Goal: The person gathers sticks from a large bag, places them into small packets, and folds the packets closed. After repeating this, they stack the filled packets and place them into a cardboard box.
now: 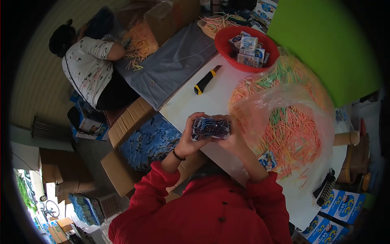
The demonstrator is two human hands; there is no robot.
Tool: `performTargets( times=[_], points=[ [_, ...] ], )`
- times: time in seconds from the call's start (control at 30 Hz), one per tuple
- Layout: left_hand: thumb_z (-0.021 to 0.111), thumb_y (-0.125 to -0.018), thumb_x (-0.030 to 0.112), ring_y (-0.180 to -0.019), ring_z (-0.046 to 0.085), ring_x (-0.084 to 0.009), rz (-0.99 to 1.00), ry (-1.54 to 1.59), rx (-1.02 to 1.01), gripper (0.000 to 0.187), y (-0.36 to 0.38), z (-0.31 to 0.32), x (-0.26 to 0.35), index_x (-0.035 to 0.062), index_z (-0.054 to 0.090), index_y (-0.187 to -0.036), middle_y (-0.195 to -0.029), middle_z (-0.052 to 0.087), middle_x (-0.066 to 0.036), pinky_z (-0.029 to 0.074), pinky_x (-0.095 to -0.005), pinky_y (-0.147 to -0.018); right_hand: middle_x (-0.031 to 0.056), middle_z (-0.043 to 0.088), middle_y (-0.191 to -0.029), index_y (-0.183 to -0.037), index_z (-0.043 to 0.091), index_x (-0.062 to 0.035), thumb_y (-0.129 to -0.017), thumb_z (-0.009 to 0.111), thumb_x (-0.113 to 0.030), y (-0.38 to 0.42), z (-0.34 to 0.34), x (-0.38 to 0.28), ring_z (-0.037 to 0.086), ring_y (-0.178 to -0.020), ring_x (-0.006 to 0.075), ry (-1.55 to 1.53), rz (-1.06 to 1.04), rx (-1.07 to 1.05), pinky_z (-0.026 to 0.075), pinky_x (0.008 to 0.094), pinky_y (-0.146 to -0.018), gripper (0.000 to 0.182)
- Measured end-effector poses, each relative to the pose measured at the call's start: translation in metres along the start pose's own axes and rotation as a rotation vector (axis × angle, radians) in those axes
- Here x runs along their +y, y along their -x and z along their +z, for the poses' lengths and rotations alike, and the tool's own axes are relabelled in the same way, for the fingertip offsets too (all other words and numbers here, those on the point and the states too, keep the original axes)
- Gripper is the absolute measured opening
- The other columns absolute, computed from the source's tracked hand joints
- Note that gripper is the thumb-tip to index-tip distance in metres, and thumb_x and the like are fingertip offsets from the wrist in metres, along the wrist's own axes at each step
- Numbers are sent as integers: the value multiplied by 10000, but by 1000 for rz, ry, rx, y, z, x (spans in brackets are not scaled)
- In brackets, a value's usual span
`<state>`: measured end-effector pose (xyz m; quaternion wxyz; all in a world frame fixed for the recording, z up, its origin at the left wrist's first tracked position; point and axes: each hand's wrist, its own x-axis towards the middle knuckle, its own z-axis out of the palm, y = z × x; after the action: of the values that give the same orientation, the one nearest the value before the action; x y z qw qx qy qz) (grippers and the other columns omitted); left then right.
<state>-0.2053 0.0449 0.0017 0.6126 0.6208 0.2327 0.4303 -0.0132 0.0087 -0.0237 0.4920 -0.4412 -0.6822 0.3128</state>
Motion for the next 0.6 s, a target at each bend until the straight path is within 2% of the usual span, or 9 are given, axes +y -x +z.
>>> performTargets(
  times=[0.13, 0.17, 0.2, 0.27, 0.33, 0.43, 0.5, 0.53, 0.6],
  points=[
    [839, -677, 51, -1315, 405, -308, 260, 55, -43, 1103, -18, -7, 39, 79, 85, -1481, -1338, 458, -208, 350, -429, -1069, 162, 472, -1319, -1371, 238, -38, -653, 881, -159, -18, -5, -36, 542, -1166, 300, -276, -92, 34, 471, 390, -952, 972],
    [880, -639, 99, -1335, 378, -308, 179, 57, -64, 1203, -18, -15, 26, 86, 39, -1497, -1354, 447, -213, 324, -428, -1087, 162, 472, -1319, -1371, 238, -38, -653, 881, -159, -17, -3, -31, 542, -1166, 300, -282, -92, 24, 471, 390, -952, 972],
    [880, -639, 99, -1335, 378, -308, 182, 52, -56, 1203, -12, -21, 5, 86, 39, -1497, -1354, 447, -213, 324, -428, -1087, 154, 480, -1299, -1378, 236, -37, -649, 883, -159, -13, -2, -22, 546, -1155, 291, -175, -4, -8, 470, 389, -952, 982],
    [894, -630, 128, -1326, 390, -299, -2, -114, -101, 1206, -4, -31, -31, 81, 62, -1501, -1378, 432, -203, 334, -416, -1082, 147, 489, -1279, -1386, 233, -35, -646, 884, -158, -13, 2, -8, 550, -1144, 282, -64, 78, -37, 469, 388, -952, 993],
    [899, -626, 143, -1310, 406, -290, -48, 20, -94, 1182, -7, -24, -30, 71, 107, -1500, -1388, 428, -186, 348, -405, -1072, 161, 548, -1202, -1343, 335, -1, -587, 905, -172, -16, 5, 2, 585, -1065, 307, 74, 17, -20, 468, 415, -931, 961],
    [903, -622, 152, -1297, 418, -276, -175, 114, -19, 1160, -8, -19, -22, 69, 146, -1496, -1397, 419, -174, 361, -392, -1060, 167, 540, -1201, -1342, 339, -9, -601, 897, -178, -23, 14, 7, 574, -1085, 299, 72, 117, 22, 463, 401, -937, 943],
    [914, -605, 184, -1292, 423, -274, 127, 13, -21, 1181, -15, -18, -9, 73, 146, -1495, -1381, 429, -179, 363, -391, -1055, 164, 545, -1187, -1325, 362, -10, -611, 891, -174, -27, 13, -12, 577, -1080, 289, -52, 40, 99, 464, 392, -933, 904],
    [914, -605, 184, -1292, 423, -274, 121, 16, -17, 1181, -18, -18, 0, 73, 146, -1495, -1381, 429, -179, 363, -391, -1055, 160, 551, -1174, -1308, 385, -11, -622, 885, -171, -24, 14, -22, 579, -1074, 279, -184, -21, 175, 466, 383, -929, 864],
    [911, -612, 215, -1293, 419, -286, 289, 44, -61, 1176, -17, -18, 15, 75, 143, -1492, -1372, 430, -190, 348, -397, -1065, 157, 529, -1209, -1317, 366, -18, -618, 884, -134, -15, 15, -23, 554, -1114, 265, -215, 12, 138, 462, 375, -944, 878]
  ],
)
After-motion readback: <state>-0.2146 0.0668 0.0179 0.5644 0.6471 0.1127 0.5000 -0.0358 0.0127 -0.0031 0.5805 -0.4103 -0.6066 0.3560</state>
